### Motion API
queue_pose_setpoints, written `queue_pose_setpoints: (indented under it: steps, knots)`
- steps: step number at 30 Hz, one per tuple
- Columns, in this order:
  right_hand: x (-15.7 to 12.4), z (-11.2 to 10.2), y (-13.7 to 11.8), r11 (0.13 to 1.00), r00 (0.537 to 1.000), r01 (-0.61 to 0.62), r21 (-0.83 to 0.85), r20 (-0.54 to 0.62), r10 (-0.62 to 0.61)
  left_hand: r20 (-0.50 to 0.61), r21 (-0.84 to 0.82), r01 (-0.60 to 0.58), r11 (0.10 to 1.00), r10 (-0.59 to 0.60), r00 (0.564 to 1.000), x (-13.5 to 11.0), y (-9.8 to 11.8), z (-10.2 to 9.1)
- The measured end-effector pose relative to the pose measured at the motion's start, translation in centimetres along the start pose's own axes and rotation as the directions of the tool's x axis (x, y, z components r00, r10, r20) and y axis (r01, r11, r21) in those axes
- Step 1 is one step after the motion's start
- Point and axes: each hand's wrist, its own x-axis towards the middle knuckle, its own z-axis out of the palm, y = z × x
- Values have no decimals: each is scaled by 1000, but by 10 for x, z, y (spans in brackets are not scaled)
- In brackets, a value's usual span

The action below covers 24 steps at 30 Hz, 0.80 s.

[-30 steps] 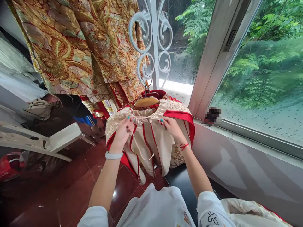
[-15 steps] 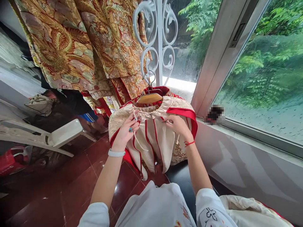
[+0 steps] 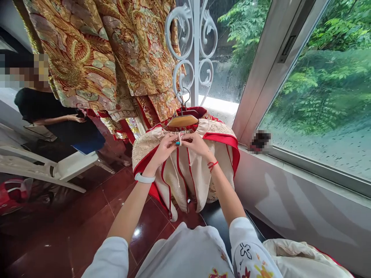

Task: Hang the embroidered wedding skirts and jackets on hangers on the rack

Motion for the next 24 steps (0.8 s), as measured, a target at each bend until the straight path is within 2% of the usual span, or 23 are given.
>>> queue_pose_setpoints:
  steps: [3, 5, 8, 11, 13, 15, 18, 20, 22, 24]
  knots:
    - [-1, -9, 3, 999, 1000, 5, -31, 16, -5, 18, 192, -69, 979, 67, 998, 0, 2, -5]
    - [-1, -11, 6, 996, 1000, 10, -90, -6, -11, 28, 347, -111, 931, 108, 994, 0, 9, -7]
    - [-1, -11, 10, 986, 999, 14, -168, -40, -21, 94, 608, -190, 771, 168, 981, 2, 21, -8]
    - [-3, -12, 11, 967, 997, 34, -253, -64, -52, 158, 759, -224, 612, 161, 974, 3, 29, -10]
    - [-8, -17, 11, 940, 986, 43, -339, -138, -95, 151, 798, -209, 565, 149, 977, 0, 29, -17]
    - [-14, -28, 12, 904, 951, 6, -428, -278, -138, 107, 814, -176, 554, 155, 982, -7, 24, -28]
    - [-24, -39, 12, 883, 888, -86, -461, -437, -141, 53, 796, -126, 592, 139, 989, -19, 14, -42]
    - [-29, -37, 10, 936, 878, -98, -338, -472, -78, 11, 728, -87, 681, 115, 993, -24, 9, -44]
    - [-32, -28, 7, 993, 899, -101, -63, -433, 64, -63, 545, -32, 838, 79, 995, -24, 6, -41]
    - [-33, -20, 6, 969, 934, -154, 195, -290, 207, -91, 245, 56, 968, -35, 995, -22, 5, -35]
